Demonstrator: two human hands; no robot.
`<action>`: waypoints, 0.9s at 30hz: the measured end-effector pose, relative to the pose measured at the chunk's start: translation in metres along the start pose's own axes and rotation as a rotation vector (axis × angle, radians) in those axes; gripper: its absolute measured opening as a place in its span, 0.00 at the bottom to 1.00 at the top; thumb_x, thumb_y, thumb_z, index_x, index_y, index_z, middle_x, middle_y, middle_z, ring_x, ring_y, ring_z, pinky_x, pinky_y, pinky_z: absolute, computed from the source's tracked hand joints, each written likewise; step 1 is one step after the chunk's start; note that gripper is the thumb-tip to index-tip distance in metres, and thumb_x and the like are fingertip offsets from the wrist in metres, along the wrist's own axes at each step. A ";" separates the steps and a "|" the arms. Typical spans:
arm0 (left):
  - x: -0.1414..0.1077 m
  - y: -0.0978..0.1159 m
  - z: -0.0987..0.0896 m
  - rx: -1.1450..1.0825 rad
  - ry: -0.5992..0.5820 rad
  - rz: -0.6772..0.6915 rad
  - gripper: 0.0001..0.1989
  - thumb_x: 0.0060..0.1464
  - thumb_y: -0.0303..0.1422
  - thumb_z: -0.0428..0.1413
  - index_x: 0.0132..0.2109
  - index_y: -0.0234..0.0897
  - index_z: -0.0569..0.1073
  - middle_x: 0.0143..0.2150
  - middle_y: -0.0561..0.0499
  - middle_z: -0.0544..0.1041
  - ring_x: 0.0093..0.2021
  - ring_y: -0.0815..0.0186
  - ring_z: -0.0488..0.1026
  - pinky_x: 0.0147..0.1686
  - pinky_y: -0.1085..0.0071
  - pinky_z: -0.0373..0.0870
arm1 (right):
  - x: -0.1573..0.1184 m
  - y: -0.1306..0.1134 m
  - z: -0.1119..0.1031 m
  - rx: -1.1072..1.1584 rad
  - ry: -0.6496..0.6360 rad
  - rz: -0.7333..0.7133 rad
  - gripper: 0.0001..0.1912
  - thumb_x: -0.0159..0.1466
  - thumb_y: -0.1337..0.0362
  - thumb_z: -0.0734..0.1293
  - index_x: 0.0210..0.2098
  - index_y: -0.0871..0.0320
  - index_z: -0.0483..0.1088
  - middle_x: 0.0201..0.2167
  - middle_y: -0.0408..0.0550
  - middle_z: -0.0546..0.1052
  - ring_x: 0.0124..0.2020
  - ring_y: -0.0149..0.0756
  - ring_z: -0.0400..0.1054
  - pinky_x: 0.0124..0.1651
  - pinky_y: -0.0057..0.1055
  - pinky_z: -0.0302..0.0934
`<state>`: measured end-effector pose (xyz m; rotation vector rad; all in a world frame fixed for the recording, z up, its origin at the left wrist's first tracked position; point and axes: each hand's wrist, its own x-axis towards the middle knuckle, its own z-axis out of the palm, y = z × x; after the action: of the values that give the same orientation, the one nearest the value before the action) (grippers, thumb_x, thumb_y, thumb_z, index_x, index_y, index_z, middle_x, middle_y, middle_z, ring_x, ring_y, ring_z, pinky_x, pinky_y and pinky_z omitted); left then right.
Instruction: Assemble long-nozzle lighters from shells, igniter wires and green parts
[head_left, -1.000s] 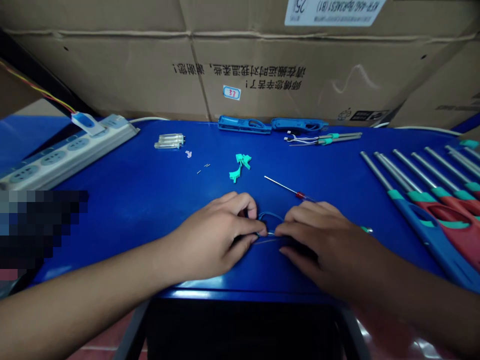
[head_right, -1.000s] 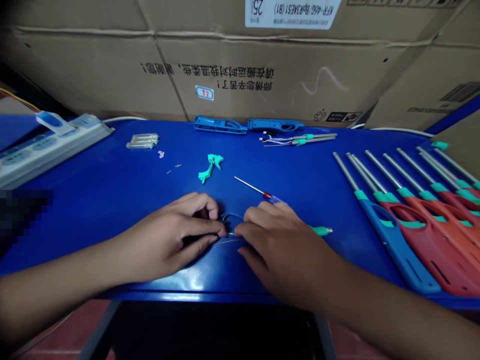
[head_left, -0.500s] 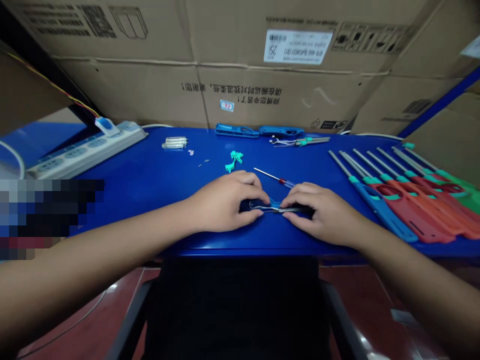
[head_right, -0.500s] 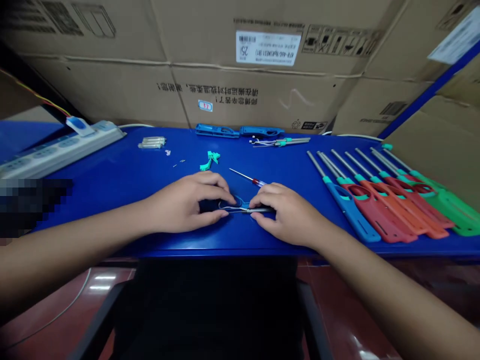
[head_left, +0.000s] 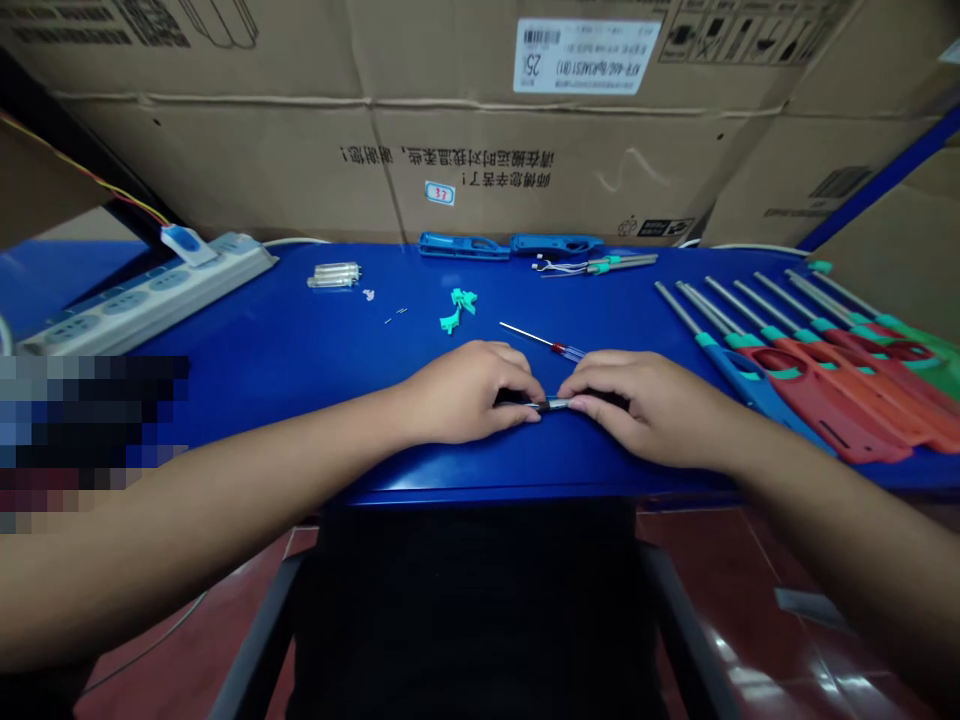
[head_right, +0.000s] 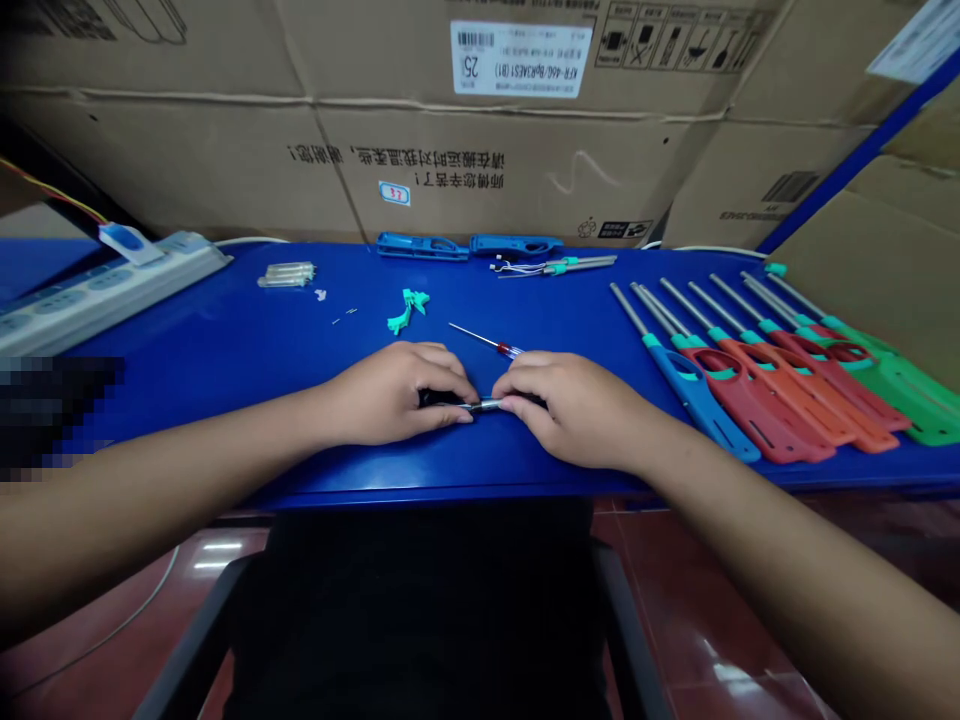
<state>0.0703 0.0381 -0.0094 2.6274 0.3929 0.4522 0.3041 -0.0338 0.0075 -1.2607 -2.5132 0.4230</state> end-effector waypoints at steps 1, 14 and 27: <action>0.000 0.000 0.000 -0.020 -0.001 -0.005 0.08 0.61 0.33 0.60 0.45 0.37 0.81 0.41 0.48 0.82 0.43 0.64 0.77 0.46 0.69 0.70 | 0.002 0.000 -0.003 0.012 -0.016 0.000 0.13 0.71 0.64 0.60 0.44 0.57 0.77 0.41 0.49 0.80 0.43 0.38 0.73 0.47 0.35 0.65; 0.004 -0.002 0.001 -0.195 0.062 -0.126 0.04 0.56 0.32 0.63 0.39 0.39 0.83 0.37 0.51 0.82 0.38 0.67 0.78 0.40 0.71 0.71 | 0.010 -0.010 -0.009 0.005 -0.020 -0.012 0.12 0.70 0.64 0.62 0.41 0.55 0.79 0.39 0.47 0.80 0.41 0.37 0.74 0.45 0.34 0.65; 0.001 0.003 0.001 -0.158 0.149 -0.097 0.04 0.57 0.33 0.64 0.38 0.38 0.82 0.36 0.51 0.82 0.37 0.68 0.77 0.40 0.72 0.71 | 0.019 -0.002 -0.014 0.119 -0.101 0.105 0.12 0.66 0.62 0.64 0.39 0.52 0.80 0.38 0.43 0.82 0.40 0.38 0.75 0.42 0.33 0.66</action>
<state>0.0718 0.0356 -0.0083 2.4182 0.5085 0.6221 0.2969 -0.0179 0.0233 -1.3607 -2.4688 0.6665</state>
